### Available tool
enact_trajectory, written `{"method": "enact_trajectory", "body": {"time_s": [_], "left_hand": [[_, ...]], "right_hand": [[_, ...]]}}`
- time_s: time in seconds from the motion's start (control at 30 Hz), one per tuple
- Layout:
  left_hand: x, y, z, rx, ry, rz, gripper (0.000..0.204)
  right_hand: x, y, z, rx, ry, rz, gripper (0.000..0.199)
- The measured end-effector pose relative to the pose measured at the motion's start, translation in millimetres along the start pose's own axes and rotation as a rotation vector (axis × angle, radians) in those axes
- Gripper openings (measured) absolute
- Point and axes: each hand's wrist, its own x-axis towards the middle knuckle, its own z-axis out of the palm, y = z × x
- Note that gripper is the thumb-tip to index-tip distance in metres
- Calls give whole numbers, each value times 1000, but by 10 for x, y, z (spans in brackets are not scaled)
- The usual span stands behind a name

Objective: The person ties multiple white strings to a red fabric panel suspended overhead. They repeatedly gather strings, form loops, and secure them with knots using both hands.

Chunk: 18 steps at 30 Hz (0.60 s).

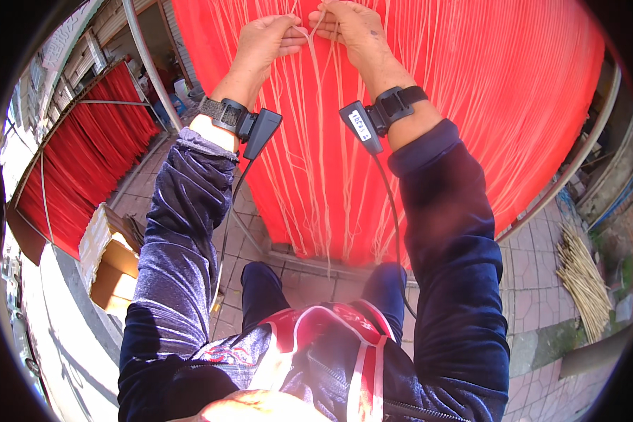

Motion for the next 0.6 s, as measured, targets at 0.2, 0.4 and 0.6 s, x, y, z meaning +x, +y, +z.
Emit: {"method": "enact_trajectory", "body": {"time_s": [0.2, 0.4, 0.6], "left_hand": [[-86, -149, 108, -174, -77, 31, 18], [-189, -250, 17, -182, -36, -23, 16], [-218, -225, -183, -339, -96, -31, 19]], "right_hand": [[-105, 19, -31, 27, -122, 41, 19], [-218, -26, -103, -43, -84, 48, 14], [-276, -53, -168, -42, -33, -31, 18]]}}
